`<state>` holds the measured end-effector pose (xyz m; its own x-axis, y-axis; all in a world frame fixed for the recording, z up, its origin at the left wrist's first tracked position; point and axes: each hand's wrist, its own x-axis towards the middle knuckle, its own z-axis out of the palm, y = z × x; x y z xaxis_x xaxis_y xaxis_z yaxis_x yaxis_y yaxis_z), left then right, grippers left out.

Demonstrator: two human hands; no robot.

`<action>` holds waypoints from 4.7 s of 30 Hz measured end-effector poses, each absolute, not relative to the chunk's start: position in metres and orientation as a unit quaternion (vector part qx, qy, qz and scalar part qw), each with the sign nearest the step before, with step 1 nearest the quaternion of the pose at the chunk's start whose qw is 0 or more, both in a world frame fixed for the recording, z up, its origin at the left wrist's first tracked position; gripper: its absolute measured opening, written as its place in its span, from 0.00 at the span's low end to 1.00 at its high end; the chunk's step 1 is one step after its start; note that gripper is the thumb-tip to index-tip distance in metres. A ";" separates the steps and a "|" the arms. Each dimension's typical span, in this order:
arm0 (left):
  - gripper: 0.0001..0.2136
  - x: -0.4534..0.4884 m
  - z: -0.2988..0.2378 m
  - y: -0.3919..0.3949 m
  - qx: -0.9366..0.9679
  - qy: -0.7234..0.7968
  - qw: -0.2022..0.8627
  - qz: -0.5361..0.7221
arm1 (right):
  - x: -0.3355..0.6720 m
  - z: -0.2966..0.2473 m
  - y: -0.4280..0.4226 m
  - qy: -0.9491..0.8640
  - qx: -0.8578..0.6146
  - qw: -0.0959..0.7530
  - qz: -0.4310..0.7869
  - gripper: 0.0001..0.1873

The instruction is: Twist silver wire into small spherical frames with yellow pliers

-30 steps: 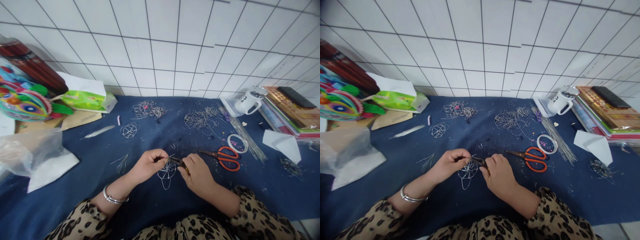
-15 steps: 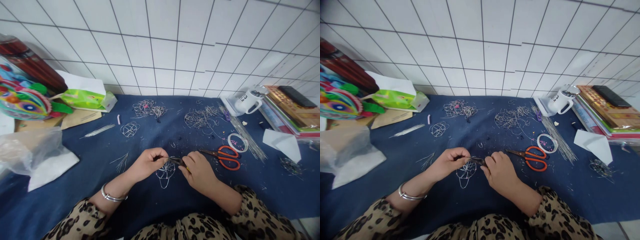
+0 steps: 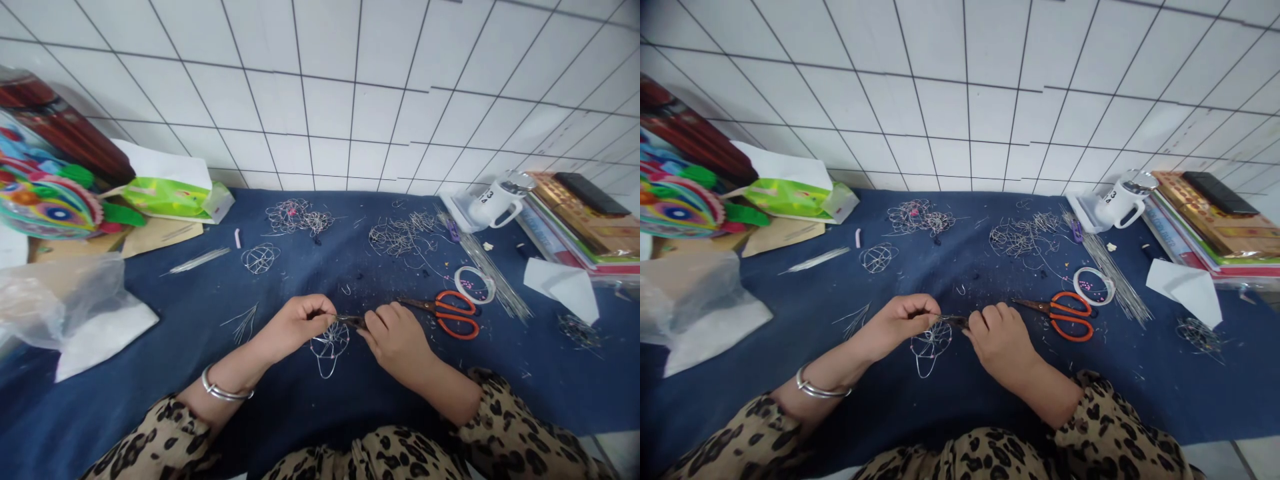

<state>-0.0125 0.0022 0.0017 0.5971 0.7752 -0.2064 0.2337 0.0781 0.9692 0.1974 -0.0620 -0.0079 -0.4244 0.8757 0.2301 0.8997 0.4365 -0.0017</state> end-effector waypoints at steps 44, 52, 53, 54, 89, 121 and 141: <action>0.06 -0.014 -0.009 0.001 0.884 0.280 0.231 0.296 | 0.199 0.010 -0.058 -0.715 -0.570 0.149 0.377 0.15; 0.07 -0.016 -0.011 0.001 0.904 0.260 0.178 0.290 | 0.200 0.010 -0.058 -0.713 -0.565 0.153 0.385 0.14; 0.07 -0.016 -0.011 0.001 0.904 0.261 0.174 0.290 | 0.200 0.010 -0.058 -0.714 -0.564 0.154 0.385 0.14; 0.07 -0.016 -0.011 0.001 0.905 0.261 0.171 0.290 | 0.200 0.009 -0.058 -0.715 -0.564 0.156 0.384 0.14; 0.07 -0.010 -0.006 0.003 0.862 0.304 0.284 0.291 | 0.198 -0.002 -0.062 -0.817 -0.568 0.098 -0.003 0.12; 0.07 -0.006 -0.004 0.002 0.841 0.337 0.339 0.256 | 0.196 -0.010 -0.062 -0.813 -0.576 0.073 -0.042 0.10; 0.07 -0.005 -0.011 0.000 0.846 0.355 0.329 0.225 | 0.189 -0.011 -0.063 -0.801 -0.598 0.009 -0.022 0.10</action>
